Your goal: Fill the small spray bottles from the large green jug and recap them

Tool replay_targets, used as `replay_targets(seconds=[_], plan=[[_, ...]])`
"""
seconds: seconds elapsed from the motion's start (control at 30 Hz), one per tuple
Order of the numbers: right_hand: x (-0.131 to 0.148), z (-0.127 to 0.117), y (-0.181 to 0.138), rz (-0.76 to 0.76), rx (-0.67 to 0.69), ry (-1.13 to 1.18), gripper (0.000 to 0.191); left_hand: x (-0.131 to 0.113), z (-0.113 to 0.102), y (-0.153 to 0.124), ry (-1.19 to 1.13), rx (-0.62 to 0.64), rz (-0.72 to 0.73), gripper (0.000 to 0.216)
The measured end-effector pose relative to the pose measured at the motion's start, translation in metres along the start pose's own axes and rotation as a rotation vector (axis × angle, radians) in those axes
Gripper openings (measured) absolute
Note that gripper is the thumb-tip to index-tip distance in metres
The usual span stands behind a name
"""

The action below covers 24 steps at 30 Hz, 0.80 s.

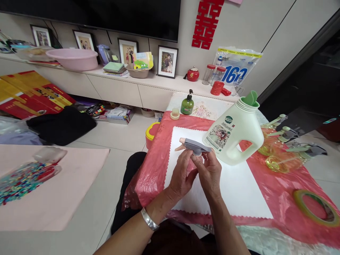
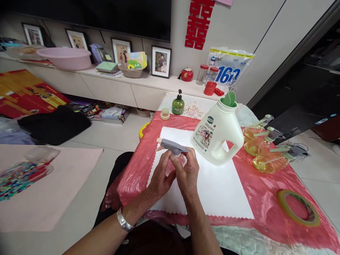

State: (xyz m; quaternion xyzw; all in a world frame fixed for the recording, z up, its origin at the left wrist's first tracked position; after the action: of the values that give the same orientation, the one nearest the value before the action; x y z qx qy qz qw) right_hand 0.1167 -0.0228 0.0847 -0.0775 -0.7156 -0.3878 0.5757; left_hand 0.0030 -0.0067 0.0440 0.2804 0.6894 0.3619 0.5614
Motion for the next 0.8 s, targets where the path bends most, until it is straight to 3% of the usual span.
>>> replay_targets(seconds=[0.2,0.43,0.8], plan=[[0.006,-0.01,0.009,-0.014,0.104,-0.018,0.024,-0.002,0.002,0.002,-0.045,0.008,-0.038,0.062],[-0.007,-0.009,0.004,0.02,0.067,0.061,0.024,-0.001,0.002,0.004,-0.073,0.038,-0.056,0.062],[0.003,-0.003,0.006,0.056,0.005,0.08,0.03,0.0,0.003,0.0,-0.034,0.036,-0.052,0.068]])
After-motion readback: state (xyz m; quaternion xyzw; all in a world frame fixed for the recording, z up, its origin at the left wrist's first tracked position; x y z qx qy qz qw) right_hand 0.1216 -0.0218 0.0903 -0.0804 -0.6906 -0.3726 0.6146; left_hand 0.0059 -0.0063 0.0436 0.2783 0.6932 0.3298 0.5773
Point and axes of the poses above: each hand's wrist, its own y-axis towards the middle knuckle, its own z-axis out of the palm, x = y × z, the point moved 2 cm from there along y, towards the middle knuckle, and after that the axes turned 15 degrees about -x, right-handed, at the moved point
